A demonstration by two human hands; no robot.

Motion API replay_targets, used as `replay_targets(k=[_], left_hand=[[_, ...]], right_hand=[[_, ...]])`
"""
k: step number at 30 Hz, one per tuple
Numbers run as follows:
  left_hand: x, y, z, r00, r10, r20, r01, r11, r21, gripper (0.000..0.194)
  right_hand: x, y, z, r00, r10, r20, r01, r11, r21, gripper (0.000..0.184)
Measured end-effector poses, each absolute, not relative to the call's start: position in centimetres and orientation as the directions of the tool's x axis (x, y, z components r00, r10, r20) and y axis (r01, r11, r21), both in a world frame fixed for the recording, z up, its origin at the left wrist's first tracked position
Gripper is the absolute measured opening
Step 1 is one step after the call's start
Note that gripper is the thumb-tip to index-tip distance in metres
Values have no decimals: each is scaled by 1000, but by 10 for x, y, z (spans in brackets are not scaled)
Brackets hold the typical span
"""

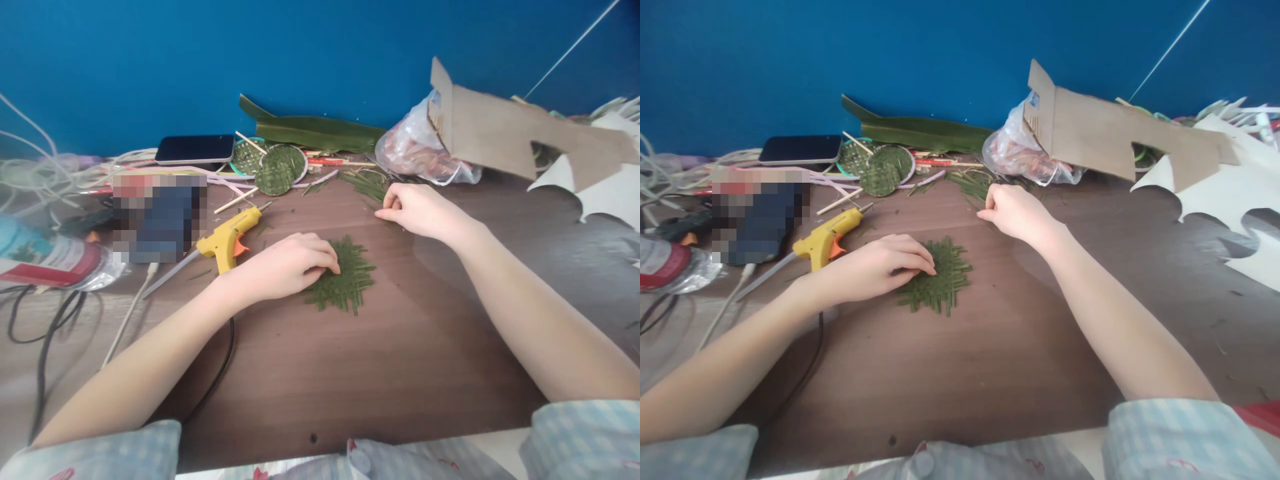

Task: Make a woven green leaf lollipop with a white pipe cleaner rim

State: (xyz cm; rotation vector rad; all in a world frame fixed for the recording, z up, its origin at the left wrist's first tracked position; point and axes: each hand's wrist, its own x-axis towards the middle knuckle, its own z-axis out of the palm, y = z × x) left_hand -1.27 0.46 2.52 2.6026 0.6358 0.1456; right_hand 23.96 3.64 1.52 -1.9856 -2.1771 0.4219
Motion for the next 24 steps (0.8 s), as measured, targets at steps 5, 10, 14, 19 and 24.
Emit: replay_targets(k=[5, 10, 14, 19, 24], left_hand=[[-15, 2, 31, 884, 453, -114, 450, -761, 466, 25], [-18, 1, 35, 868, 467, -171, 486, -725, 488, 30], [-18, 3, 35, 878, 448, -171, 469, -729, 498, 17], [-18, 4, 32, 893, 422, -157, 441, -747, 498, 13], [-18, 4, 31, 894, 421, -153, 438, -750, 496, 9]], right_hand=[[239, 34, 22, -125, 982, -145, 956, 80, -282, 13], [221, 17, 43, -399, 885, -238, 867, 281, -411, 13], [199, -2, 53, -678, 650, -342, 699, 429, -572, 11], [179, -16, 48, -729, 587, -352, 666, 493, -560, 11], [174, -17, 41, -742, 587, -323, 656, 537, -530, 12]])
